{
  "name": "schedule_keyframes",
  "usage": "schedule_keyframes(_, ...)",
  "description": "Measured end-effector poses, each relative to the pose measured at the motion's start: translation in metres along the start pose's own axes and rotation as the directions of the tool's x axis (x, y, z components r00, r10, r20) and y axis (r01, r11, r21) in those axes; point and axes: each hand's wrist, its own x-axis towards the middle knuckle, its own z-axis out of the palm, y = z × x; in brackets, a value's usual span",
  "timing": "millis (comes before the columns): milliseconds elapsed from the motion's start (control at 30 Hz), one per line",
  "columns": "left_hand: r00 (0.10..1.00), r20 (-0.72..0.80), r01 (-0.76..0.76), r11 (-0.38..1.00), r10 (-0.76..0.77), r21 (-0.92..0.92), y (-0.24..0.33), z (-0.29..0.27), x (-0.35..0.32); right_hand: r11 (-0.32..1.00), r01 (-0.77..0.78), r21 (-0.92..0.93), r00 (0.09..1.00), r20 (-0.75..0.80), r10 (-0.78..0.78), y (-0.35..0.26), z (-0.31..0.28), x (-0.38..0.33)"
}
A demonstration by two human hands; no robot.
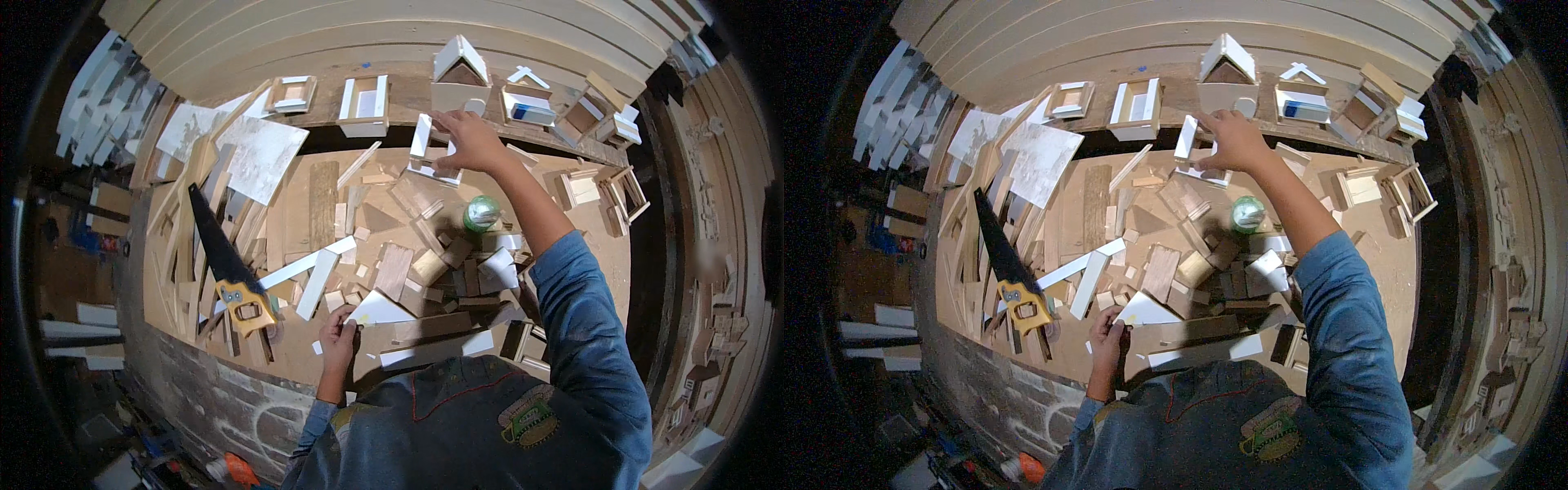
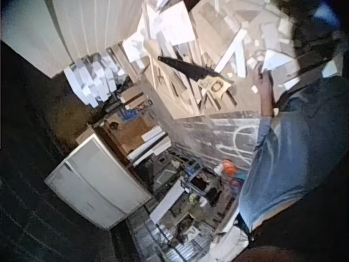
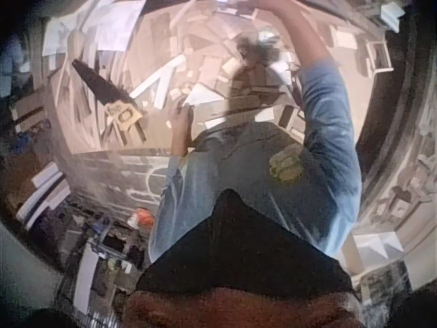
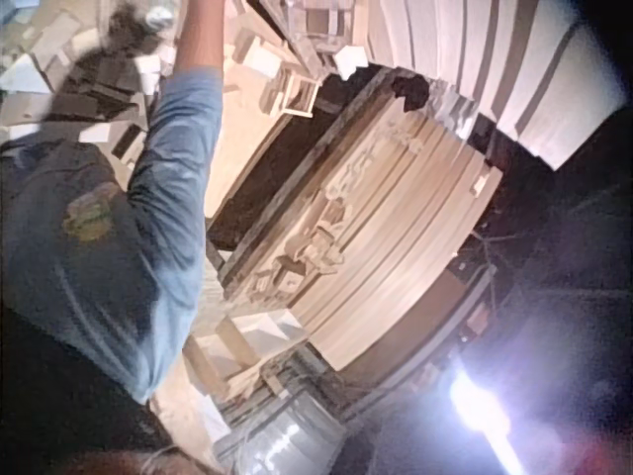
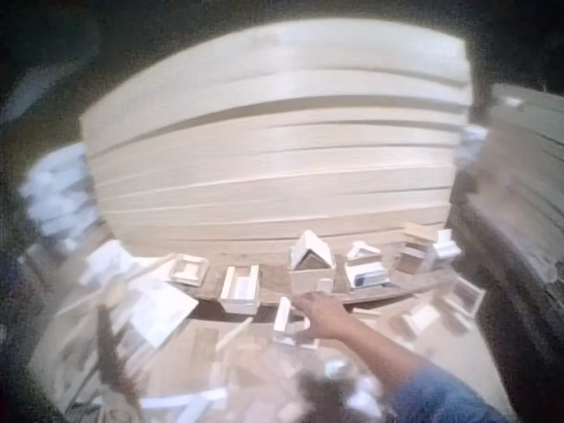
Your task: The person assembles and arranges small wooden house components and blocks on a workbench, handling various pieces by hand and applying glue from a bottle.
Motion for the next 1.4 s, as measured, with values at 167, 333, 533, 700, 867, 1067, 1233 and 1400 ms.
schedule_keyframes(167,0.986,0.004,-0.165,0.977,0.166,0.137,0.005,0.005,0.002,0.985,-0.034,-0.171,0.976,0.205,0.07,-0.02,0.002,0.02)
schedule_keyframes(333,0.99,-0.008,-0.14,0.975,0.143,0.171,-0.003,-0.001,0.002,0.996,-0.082,-0.046,0.975,0.203,0.09,-0.01,-0.001,0.017)
schedule_keyframes(533,0.973,0.008,-0.228,0.947,0.232,0.226,0.002,0.0,0.003,0.823,-0.205,0.529,0.939,0.343,0.014,0.024,-0.013,0.008)
schedule_keyframes(700,0.985,-0.004,-0.168,0.97,0.172,0.177,0.007,0.002,0.001,0.57,-0.363,0.737,0.839,0.525,-0.143,0.044,-0.017,-0.001)
schedule_keyframes(867,0.984,-0.005,-0.172,0.968,0.176,0.185,0.009,0.003,0.001,0.324,-0.421,0.847,0.821,0.508,-0.261,0.046,-0.009,-0.008)
schedule_keyframes(1067,0.98,-0.019,-0.193,0.965,0.2,0.174,0.001,0.003,0.003,0.623,-0.174,0.763,0.901,0.378,-0.211,0.027,-0.007,0.004)
schedule_keyframes(1233,0.965,-0.024,-0.251,0.944,0.262,0.214,0.0,0.001,0.003,0.902,0.15,0.404,0.962,0.151,-0.227,-0.001,-0.013,0.006)
schedule_keyframes(1400,0.979,-0.023,-0.192,0.962,0.201,0.196,0.008,0.005,0.0,0.959,0.221,0.175,0.963,0.117,-0.243,-0.001,-0.014,0.001)
